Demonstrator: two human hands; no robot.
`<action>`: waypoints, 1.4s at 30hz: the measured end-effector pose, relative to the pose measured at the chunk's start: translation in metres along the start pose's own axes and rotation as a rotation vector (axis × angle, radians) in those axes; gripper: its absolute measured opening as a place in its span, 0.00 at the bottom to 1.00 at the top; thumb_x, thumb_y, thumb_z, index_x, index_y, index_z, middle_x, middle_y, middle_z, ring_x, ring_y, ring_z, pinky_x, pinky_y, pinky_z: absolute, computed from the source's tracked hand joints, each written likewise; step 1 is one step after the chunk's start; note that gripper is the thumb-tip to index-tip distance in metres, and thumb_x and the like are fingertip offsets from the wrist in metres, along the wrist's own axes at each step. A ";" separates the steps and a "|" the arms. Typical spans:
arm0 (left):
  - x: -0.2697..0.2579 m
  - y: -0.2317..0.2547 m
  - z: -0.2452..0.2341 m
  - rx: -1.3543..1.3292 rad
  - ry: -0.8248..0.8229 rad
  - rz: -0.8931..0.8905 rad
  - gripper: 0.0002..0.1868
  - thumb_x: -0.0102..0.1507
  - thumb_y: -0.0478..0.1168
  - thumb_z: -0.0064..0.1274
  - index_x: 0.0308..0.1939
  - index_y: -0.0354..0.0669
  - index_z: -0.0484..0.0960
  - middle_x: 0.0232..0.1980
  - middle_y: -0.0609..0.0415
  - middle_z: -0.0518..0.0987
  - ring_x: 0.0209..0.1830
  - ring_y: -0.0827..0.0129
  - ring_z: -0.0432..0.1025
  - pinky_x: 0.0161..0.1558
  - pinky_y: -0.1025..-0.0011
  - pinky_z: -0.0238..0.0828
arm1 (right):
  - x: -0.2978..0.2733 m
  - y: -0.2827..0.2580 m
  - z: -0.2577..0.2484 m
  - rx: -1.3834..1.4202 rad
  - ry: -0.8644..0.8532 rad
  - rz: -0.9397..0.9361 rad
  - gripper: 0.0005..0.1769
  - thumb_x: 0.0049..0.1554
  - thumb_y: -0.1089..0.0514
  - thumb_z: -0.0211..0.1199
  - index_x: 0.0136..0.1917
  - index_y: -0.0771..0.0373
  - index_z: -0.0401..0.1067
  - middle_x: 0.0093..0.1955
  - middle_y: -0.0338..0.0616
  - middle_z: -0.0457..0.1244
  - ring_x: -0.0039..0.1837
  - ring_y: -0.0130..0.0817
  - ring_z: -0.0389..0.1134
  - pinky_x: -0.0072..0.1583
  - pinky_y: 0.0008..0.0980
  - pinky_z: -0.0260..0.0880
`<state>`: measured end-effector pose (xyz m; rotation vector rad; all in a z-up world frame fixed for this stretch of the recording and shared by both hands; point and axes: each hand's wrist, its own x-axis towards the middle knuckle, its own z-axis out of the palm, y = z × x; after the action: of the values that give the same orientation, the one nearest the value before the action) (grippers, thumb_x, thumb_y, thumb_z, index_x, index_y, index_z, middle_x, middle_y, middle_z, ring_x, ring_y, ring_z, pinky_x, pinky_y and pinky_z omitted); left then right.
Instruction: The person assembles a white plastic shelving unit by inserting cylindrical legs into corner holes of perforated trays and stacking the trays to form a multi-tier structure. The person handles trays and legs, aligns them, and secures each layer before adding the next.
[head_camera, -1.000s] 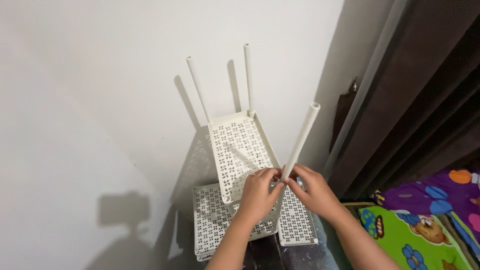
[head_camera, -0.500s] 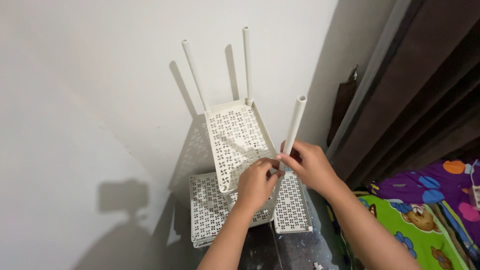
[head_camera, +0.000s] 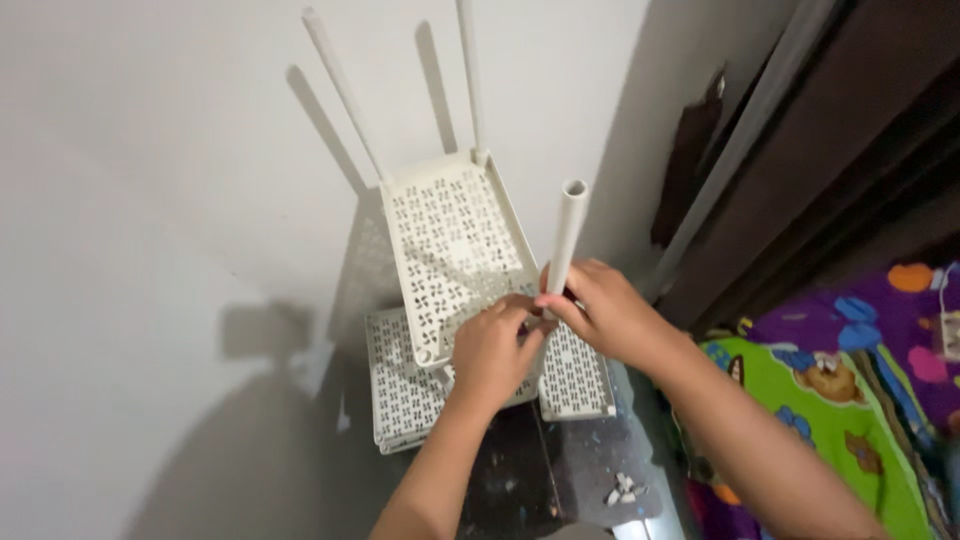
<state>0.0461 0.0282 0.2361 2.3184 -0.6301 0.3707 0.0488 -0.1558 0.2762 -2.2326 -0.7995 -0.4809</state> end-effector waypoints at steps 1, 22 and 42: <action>0.001 0.000 -0.001 0.013 0.002 0.000 0.14 0.61 0.50 0.62 0.41 0.44 0.84 0.41 0.55 0.84 0.33 0.61 0.79 0.34 0.63 0.73 | 0.003 0.002 -0.001 0.003 -0.009 -0.012 0.14 0.61 0.49 0.62 0.46 0.62 0.68 0.39 0.48 0.66 0.42 0.50 0.67 0.49 0.45 0.66; -0.111 -0.039 0.144 -0.223 -0.132 0.147 0.08 0.60 0.35 0.62 0.42 0.43 0.80 0.44 0.52 0.78 0.48 0.55 0.73 0.51 0.56 0.65 | -0.253 0.251 0.370 0.113 0.171 1.047 0.15 0.54 0.56 0.66 0.52 0.66 0.71 0.46 0.56 0.70 0.51 0.53 0.73 0.53 0.46 0.73; -0.182 -0.112 0.193 -0.452 -0.334 -0.368 0.05 0.65 0.35 0.54 0.43 0.38 0.81 0.40 0.45 0.81 0.39 0.54 0.78 0.43 0.63 0.73 | -0.263 0.274 0.392 0.205 -0.008 1.239 0.19 0.55 0.45 0.65 0.51 0.60 0.78 0.47 0.54 0.72 0.52 0.50 0.74 0.55 0.45 0.73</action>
<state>-0.0309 0.0272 -0.0416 2.0069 -0.3770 -0.3081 0.0768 -0.1305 -0.2688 -2.0652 0.5644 0.2127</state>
